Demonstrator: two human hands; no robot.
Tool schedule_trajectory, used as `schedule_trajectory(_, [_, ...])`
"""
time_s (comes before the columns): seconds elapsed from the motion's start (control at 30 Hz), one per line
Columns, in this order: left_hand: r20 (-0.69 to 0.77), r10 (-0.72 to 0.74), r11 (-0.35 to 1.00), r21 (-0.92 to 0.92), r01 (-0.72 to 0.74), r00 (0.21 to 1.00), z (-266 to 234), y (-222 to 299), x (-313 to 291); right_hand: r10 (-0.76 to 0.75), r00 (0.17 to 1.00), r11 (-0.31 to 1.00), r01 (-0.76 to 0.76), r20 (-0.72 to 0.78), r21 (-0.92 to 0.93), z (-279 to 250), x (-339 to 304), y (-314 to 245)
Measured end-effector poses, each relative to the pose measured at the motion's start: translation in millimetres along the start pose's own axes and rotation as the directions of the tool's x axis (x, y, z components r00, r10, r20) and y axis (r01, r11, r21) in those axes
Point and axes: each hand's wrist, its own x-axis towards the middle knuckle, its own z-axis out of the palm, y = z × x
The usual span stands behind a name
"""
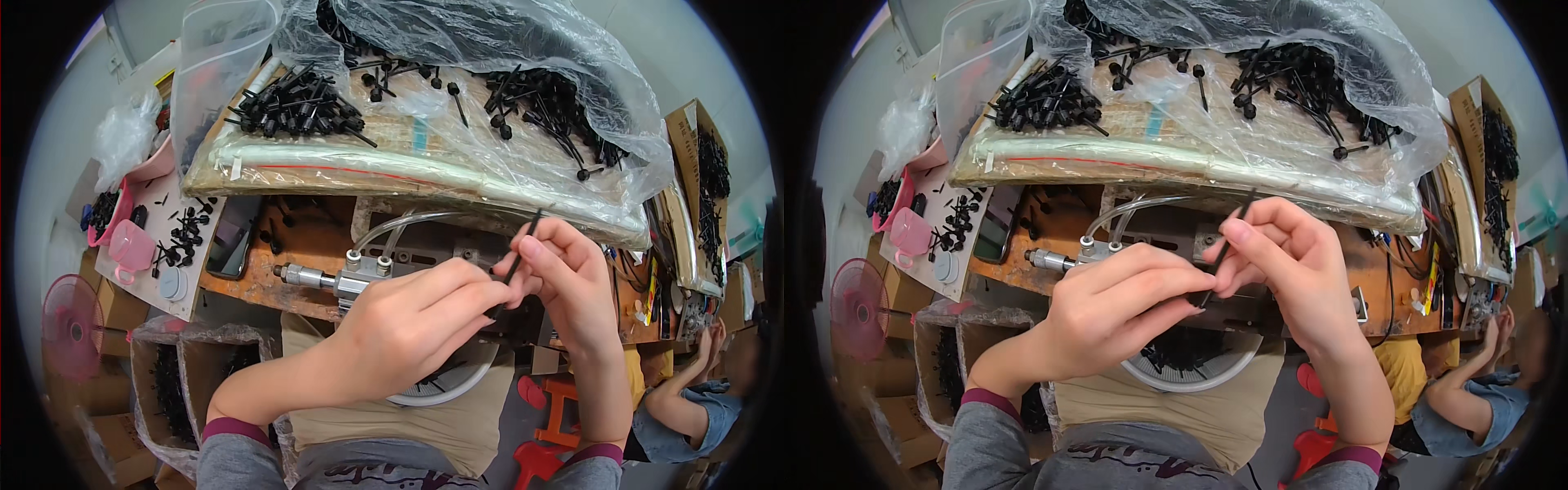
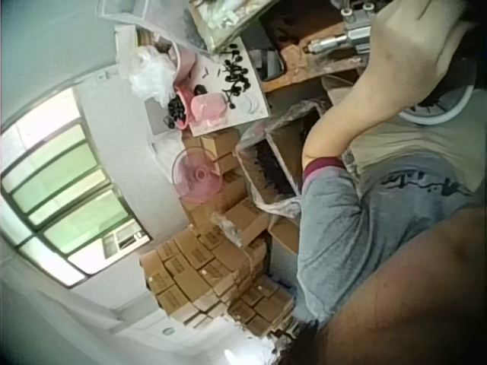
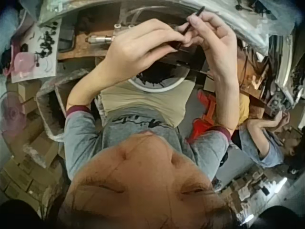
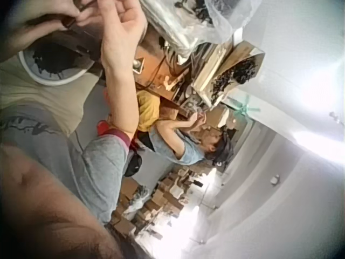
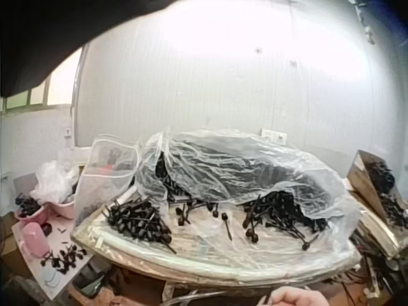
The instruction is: The person is using a specialized clamping or pressing machine to assemble small black plastic and rubber components.
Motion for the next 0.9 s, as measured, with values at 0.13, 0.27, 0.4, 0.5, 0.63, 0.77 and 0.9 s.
schedule_trajectory(0.13, [0.047,-0.082,0.996,0.049,0.080,0.996,5,9,-20,-0.266,0.958,0.881,0.198,-0.103,-0.430,-9,35,-7])
schedule_trajectory(0.27, [0.129,-0.117,0.981,0.172,0.094,0.985,29,15,-53,-0.626,0.779,0.322,0.297,0.033,-0.899,-56,106,-19])
schedule_trajectory(0.4, [0.102,-0.108,0.945,0.318,0.070,0.989,57,4,-74,-0.608,0.780,-0.031,0.161,0.146,-0.987,-61,149,-7])
schedule_trajectory(0.5, [0.112,-0.114,0.920,0.386,0.063,0.987,68,-1,-80,-0.498,0.854,0.075,0.213,0.148,-0.974,-59,156,1])
schedule_trajectory(0.63, [0.152,-0.143,0.897,0.437,0.063,0.978,70,-3,-79,-0.462,0.866,0.076,0.256,0.193,-0.964,-50,132,-2])
schedule_trajectory(0.77, [0.119,-0.166,0.893,0.439,0.099,0.979,70,-4,-75,-0.499,0.853,0.127,0.245,0.152,-0.961,-41,114,0])
schedule_trajectory(0.9, [0.129,-0.197,0.886,0.449,0.120,0.972,72,-3,-74,-0.525,0.839,0.081,0.214,0.140,-0.974,-41,123,2])
